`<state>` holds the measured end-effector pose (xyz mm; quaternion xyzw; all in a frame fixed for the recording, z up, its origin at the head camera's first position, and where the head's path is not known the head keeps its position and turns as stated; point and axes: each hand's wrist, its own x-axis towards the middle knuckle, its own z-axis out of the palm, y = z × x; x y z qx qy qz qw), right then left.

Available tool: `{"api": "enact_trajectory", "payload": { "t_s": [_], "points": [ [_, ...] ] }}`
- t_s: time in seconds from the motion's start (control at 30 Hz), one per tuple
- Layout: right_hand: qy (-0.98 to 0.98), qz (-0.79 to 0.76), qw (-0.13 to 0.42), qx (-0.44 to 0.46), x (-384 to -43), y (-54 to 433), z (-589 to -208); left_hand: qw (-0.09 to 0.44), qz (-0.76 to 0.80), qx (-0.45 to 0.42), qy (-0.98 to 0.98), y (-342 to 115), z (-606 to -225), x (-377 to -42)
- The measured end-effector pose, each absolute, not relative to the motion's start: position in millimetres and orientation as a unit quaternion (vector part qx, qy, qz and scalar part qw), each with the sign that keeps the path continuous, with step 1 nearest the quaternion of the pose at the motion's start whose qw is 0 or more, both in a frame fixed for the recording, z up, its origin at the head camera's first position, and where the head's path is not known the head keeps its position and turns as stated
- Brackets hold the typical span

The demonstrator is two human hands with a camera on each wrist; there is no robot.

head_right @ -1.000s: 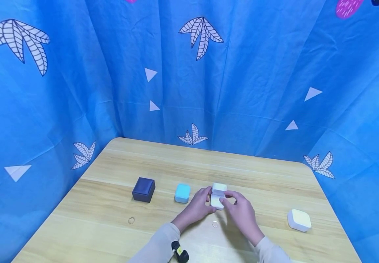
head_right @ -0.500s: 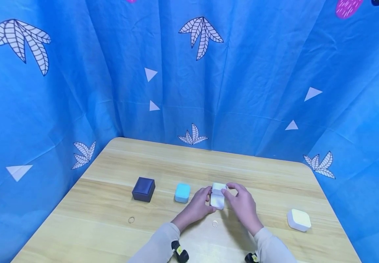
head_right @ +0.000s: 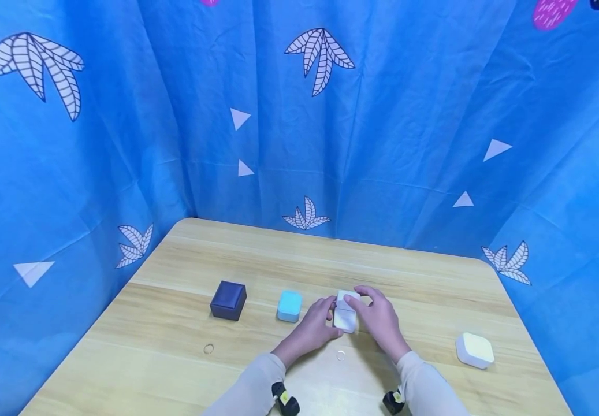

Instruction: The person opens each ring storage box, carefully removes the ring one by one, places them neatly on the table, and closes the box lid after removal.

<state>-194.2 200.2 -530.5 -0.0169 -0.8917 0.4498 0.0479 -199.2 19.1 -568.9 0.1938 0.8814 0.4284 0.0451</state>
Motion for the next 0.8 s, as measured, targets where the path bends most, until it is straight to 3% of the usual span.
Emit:
{"api": "enact_trajectory", "payload": {
  "t_s": [0.8],
  "points": [
    [-0.862, 0.503, 0.024, -0.053, -194, 197, -542, 0.038, 0.428, 0.197, 0.881, 20, -572, -199]
  ]
}}
